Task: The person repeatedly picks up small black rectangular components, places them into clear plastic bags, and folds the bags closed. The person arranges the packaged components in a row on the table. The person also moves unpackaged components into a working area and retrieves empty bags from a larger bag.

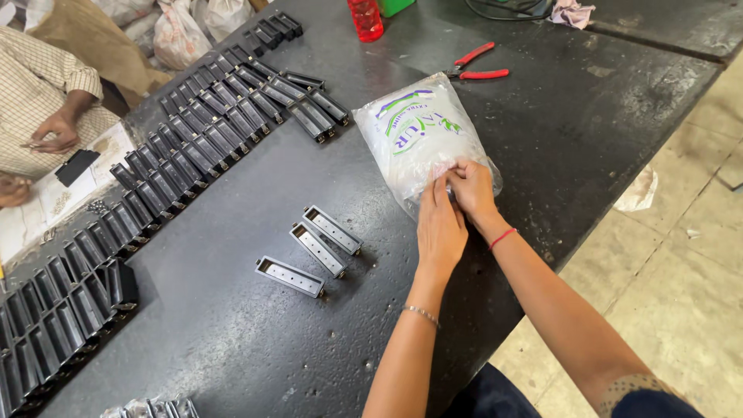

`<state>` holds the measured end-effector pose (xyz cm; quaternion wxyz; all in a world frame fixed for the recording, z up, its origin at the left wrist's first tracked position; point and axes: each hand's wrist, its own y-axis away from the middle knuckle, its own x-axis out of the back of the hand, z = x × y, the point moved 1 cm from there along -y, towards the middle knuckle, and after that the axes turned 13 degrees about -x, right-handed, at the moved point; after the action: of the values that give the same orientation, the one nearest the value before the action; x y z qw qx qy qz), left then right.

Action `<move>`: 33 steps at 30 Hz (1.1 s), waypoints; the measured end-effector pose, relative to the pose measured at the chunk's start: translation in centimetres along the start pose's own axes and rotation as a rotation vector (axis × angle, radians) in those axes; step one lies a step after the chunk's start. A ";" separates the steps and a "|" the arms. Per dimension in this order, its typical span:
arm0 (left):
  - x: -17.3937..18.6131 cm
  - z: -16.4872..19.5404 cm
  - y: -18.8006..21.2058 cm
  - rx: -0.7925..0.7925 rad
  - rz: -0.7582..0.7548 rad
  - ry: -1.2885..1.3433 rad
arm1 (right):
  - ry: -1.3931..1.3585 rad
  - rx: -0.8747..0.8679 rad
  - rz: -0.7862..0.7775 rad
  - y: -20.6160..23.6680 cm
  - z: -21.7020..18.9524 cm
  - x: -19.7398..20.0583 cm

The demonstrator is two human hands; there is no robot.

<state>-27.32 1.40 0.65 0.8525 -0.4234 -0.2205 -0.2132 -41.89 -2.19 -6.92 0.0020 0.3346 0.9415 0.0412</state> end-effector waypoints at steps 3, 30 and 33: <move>-1.6 -2.1 -0.1 0.114 -0.072 -0.077 | -0.106 -0.019 -0.025 0.6 -0.6 -0.4; 8.3 -3.4 6.1 0.385 0.198 1.234 | 0.230 0.415 -0.054 12.6 -16.7 -0.9; 14.7 -1.8 8.9 0.358 0.249 1.274 | 0.320 0.516 -0.048 13.7 -15.6 -5.3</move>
<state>-10.13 2.23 2.29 0.8914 -0.0892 0.3439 -0.2815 -29.66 3.85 9.56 -0.2304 0.2908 0.9169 -0.1471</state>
